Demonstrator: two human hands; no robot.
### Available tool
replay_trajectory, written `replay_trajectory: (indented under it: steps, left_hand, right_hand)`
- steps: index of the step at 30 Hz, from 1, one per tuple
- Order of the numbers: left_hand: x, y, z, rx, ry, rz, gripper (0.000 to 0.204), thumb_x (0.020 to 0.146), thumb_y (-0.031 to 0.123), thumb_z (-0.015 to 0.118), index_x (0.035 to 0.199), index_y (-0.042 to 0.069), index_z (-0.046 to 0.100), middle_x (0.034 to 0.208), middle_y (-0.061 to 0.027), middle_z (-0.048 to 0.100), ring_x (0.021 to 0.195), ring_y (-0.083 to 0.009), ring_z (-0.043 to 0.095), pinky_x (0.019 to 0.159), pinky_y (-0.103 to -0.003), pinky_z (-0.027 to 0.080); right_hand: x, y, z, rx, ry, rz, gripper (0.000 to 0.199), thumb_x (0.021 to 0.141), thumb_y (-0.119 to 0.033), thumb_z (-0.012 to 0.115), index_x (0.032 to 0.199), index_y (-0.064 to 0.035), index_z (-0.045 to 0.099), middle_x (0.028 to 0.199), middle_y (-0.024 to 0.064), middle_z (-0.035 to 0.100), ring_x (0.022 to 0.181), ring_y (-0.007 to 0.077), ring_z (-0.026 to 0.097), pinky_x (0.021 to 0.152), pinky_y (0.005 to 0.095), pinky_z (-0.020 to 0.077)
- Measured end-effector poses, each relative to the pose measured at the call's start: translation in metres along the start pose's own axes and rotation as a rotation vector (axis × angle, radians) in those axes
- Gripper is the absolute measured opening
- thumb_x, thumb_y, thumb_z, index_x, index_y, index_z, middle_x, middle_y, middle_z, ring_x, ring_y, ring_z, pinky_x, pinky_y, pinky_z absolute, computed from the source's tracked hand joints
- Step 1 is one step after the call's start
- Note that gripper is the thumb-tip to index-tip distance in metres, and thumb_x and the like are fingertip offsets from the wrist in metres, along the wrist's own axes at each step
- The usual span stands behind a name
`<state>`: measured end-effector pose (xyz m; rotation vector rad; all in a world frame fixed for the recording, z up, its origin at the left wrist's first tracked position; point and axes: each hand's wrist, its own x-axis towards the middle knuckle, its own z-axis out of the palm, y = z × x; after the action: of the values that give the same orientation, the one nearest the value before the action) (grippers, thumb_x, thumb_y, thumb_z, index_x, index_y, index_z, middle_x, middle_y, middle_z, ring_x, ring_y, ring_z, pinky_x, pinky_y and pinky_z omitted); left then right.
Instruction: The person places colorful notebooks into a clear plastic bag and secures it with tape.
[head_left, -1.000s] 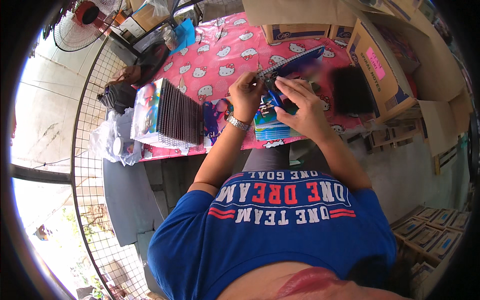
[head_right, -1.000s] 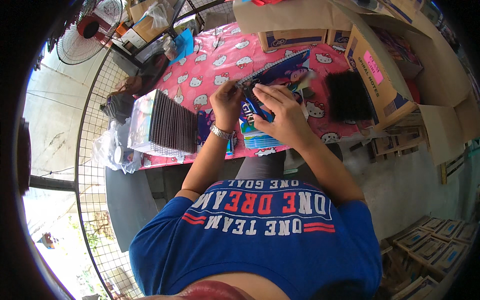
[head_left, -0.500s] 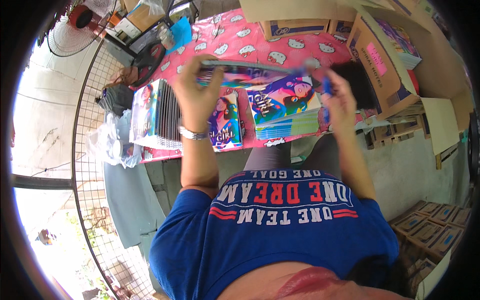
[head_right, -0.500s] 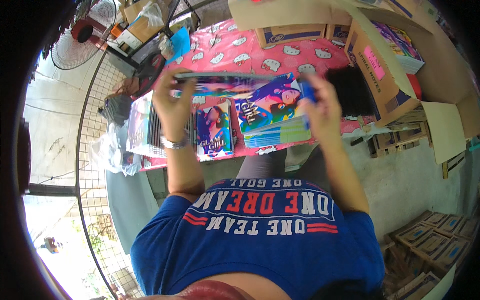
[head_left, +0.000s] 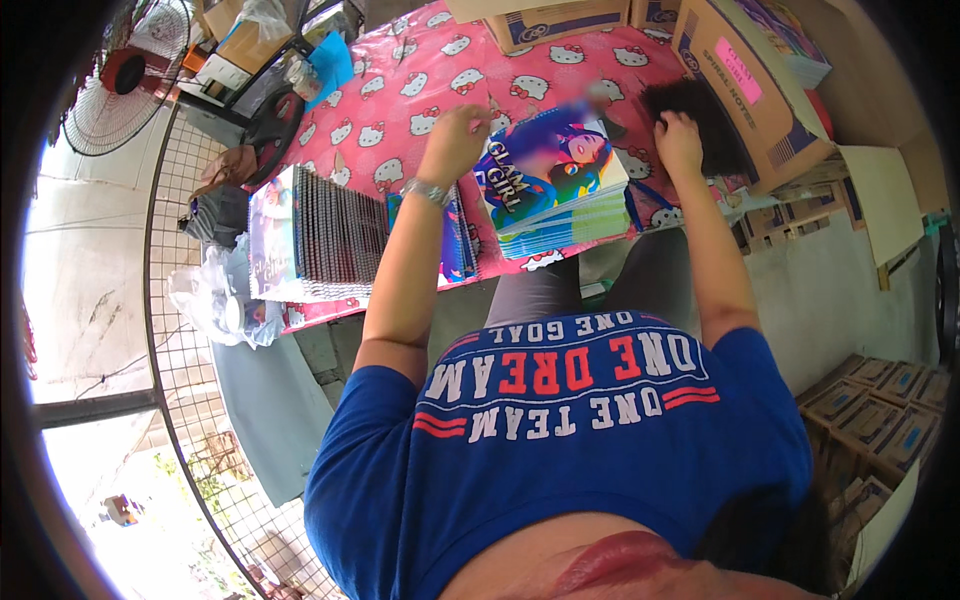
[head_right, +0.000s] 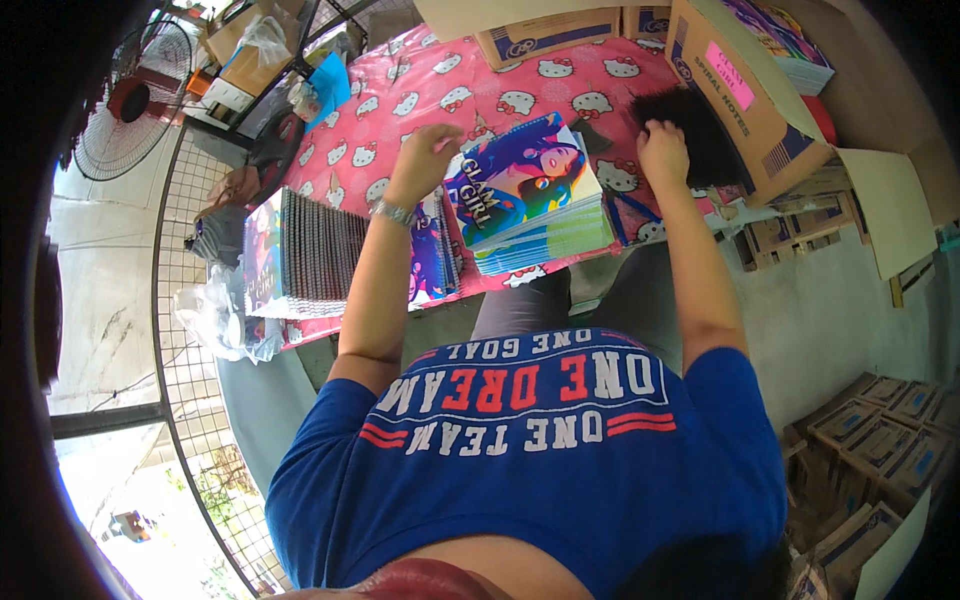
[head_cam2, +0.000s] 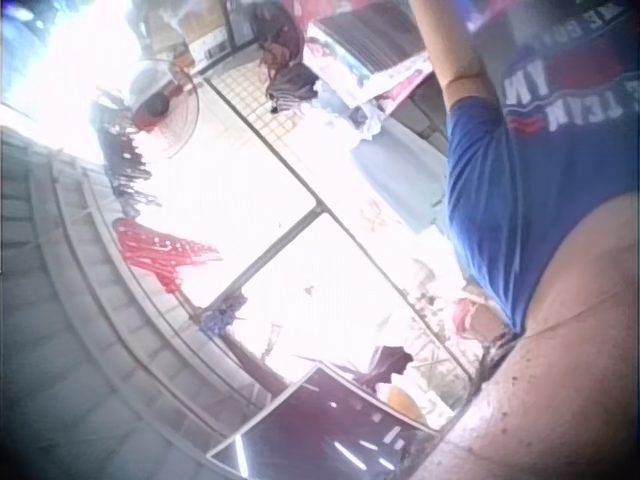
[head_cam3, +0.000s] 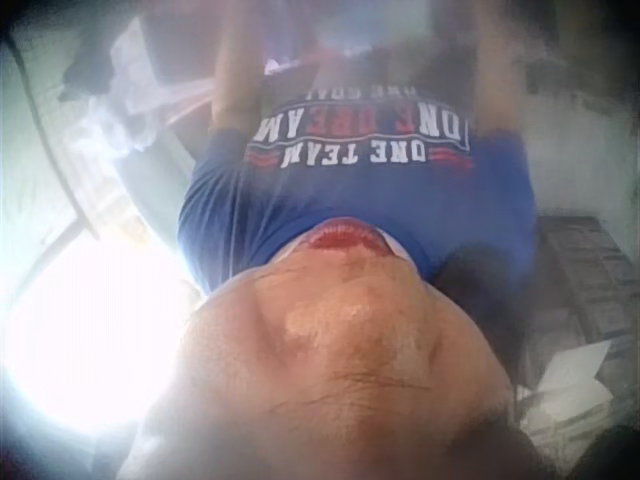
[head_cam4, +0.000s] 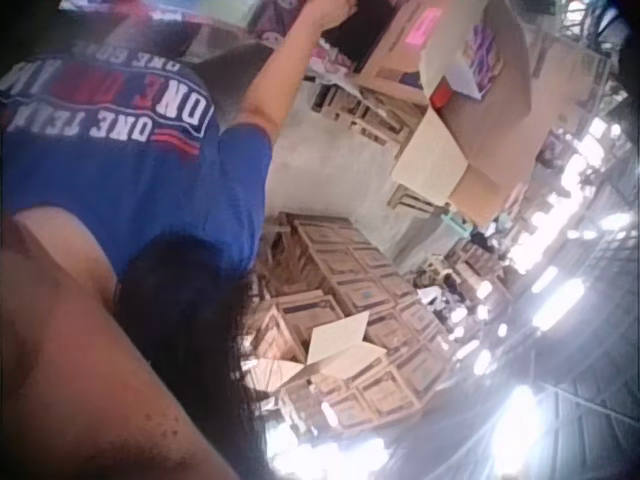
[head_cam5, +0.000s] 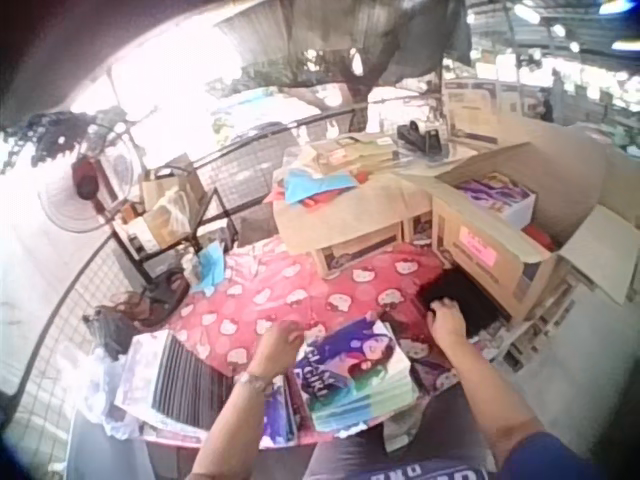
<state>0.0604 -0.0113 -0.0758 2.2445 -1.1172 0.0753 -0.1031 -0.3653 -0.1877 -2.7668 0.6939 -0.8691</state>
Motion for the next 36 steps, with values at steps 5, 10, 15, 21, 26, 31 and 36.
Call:
replay_trajectory:
  steps: [5,10,15,21,26,31,36]
  left_hand:
    - [0.035,0.052,0.04,0.136,-0.081,0.103,0.035,0.087,0.018,0.065,0.121,0.007,0.066,0.117,-0.0203,0.066,0.108,-0.0352,0.063,0.097,-0.042,0.048]
    - [0.048,0.05,0.053,0.108,-0.322,-0.035,0.037,0.084,0.012,0.067,0.12,0.005,0.066,0.119,-0.0215,0.065,0.114,-0.0374,0.06,0.102,-0.043,0.045]
    - [0.063,0.033,0.059,-0.056,-0.4,-0.21,0.039,0.08,0.003,0.068,0.119,0.001,0.067,0.113,-0.0183,0.069,0.104,-0.0278,0.066,0.093,-0.036,0.05]
    - [0.067,0.026,0.032,-0.454,-0.305,-0.319,0.041,0.079,-0.004,0.067,0.12,-0.003,0.065,0.107,-0.0102,0.071,0.092,-0.0178,0.066,0.083,-0.031,0.052]
    - [0.056,0.108,-0.056,-0.301,-0.196,0.018,0.03,0.083,-0.005,0.058,0.112,-0.002,0.065,0.098,-0.0099,0.07,0.085,-0.0196,0.066,0.078,-0.033,0.052]
    - [0.001,0.132,-0.045,0.039,-0.119,0.215,0.025,0.081,-0.002,0.053,0.103,0.002,0.063,0.092,-0.0182,0.068,0.086,-0.0346,0.066,0.075,-0.042,0.051]
    - [-0.017,0.144,-0.027,0.163,0.099,0.24,0.024,0.08,0.004,0.055,0.103,0.005,0.061,0.089,-0.0159,0.067,0.086,-0.0357,0.063,0.08,-0.046,0.042]
  right_hand:
    - [0.012,0.003,0.022,-0.418,-0.163,0.021,0.027,0.086,-0.025,0.064,0.106,-0.0083,0.066,0.106,0.0121,0.065,0.101,0.0307,0.063,0.085,0.0453,0.0508]
    - [0.014,0.013,0.036,-0.387,-0.158,0.087,0.02,0.086,-0.02,0.059,0.101,-0.0081,0.066,0.104,0.0102,0.066,0.102,0.0287,0.064,0.083,0.0433,0.0515]
    - [0.03,0.013,0.02,-0.211,-0.269,0.259,0.022,0.086,-0.017,0.059,0.104,-0.0063,0.065,0.107,0.013,0.065,0.105,0.0326,0.065,0.084,0.048,0.0528]
    - [0.048,0.012,-0.02,0.034,-0.162,0.187,0.032,0.088,-0.011,0.053,0.118,-0.0053,0.063,0.116,0.0203,0.061,0.108,0.0378,0.062,0.093,0.0493,0.0507]
    - [0.063,0.047,-0.015,0.084,-0.345,0.073,0.039,0.089,-0.009,0.049,0.125,-0.0104,0.064,0.122,0.0227,0.061,0.116,0.039,0.058,0.101,0.0461,0.0464]
    - [0.07,0.035,-0.012,0.16,-0.466,0.139,0.035,0.093,-0.018,0.053,0.126,-0.0132,0.065,0.13,0.0177,0.061,0.12,0.0347,0.058,0.103,0.0443,0.0448]
    - [0.064,0.028,-0.012,0.239,-0.477,0.157,0.037,0.088,-0.024,0.069,0.122,-0.01,0.067,0.119,0.0189,0.066,0.114,0.0341,0.061,0.098,0.0418,0.0475]
